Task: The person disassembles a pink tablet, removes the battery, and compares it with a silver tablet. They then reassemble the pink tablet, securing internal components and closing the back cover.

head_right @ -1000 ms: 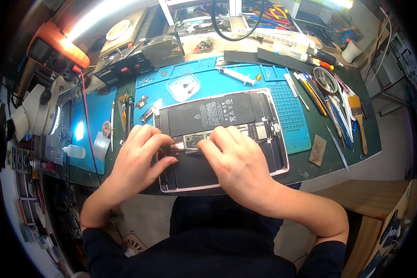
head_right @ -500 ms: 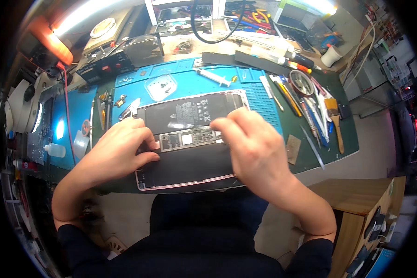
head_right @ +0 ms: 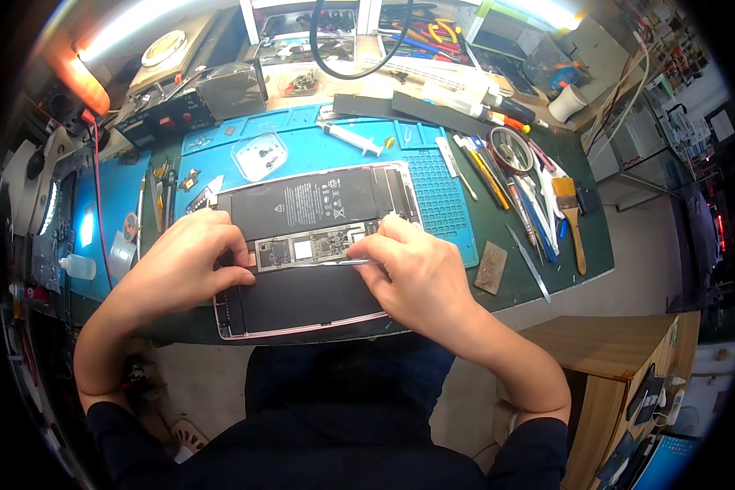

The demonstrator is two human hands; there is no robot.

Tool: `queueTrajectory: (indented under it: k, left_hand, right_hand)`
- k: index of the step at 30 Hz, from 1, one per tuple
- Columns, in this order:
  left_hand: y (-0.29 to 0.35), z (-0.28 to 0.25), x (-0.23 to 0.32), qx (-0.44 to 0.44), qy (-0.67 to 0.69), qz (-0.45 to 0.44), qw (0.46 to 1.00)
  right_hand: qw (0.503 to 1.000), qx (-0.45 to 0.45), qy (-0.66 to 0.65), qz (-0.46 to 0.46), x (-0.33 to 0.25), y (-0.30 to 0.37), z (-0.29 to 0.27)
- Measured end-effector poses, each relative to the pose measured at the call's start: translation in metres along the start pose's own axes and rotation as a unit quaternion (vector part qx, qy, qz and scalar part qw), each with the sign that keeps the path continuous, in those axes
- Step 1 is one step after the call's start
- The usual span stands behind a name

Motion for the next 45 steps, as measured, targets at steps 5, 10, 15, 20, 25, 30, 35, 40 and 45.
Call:
queueTrajectory:
  k: [5, 10, 15, 20, 25, 30, 35, 40, 45]
  left_hand:
    - [0.000, 0.001, -0.001, 0.007, 0.007, 0.006, 1.000]
    - [0.001, 0.001, -0.002, 0.011, 0.010, 0.013, 1.000]
    - [0.001, 0.000, -0.001, 0.007, 0.006, 0.001, 1.000]
    - [0.000, -0.001, 0.002, 0.015, -0.002, 0.018, 1.000]
    - [0.002, 0.001, -0.004, 0.016, -0.003, 0.009, 1.000]
    - [0.006, 0.002, -0.005, 0.033, 0.018, 0.003, 0.999]
    - [0.004, 0.001, -0.014, -0.013, 0.058, -0.022, 0.998]
    - [-0.001, 0.000, -0.009, -0.060, 0.065, -0.011, 0.996]
    - [0.001, -0.009, -0.021, -0.023, 0.125, -0.039, 0.991]
  right_hand:
    - [1.000, 0.021, 0.007, -0.008, -0.004, 0.003, 0.000]
    - [0.999, 0.040, 0.015, -0.021, -0.009, 0.006, -0.001]
    - [1.000, -0.004, -0.003, 0.023, -0.001, -0.003, 0.006]
    - [0.993, -0.088, -0.018, 0.072, 0.010, -0.015, 0.014]
    - [0.991, -0.093, -0.059, 0.079, 0.008, -0.020, 0.017]
    - [0.988, -0.035, -0.135, -0.058, -0.038, -0.027, 0.028]
    - [0.980, -0.009, -0.078, -0.181, -0.084, -0.019, 0.059]
    - [0.986, -0.031, -0.056, -0.157, -0.084, -0.027, 0.074]
    - [0.982, -0.081, -0.062, -0.160, -0.087, -0.036, 0.079]
Point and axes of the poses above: each hand's wrist, its own y-axis away from the middle knuckle, its own z-axis out of the palm, x = y × z, the point moved 10 cm from there along -y, towards the middle knuckle, and after that the axes turned 11 degrees about x, right-handed, at the moved point
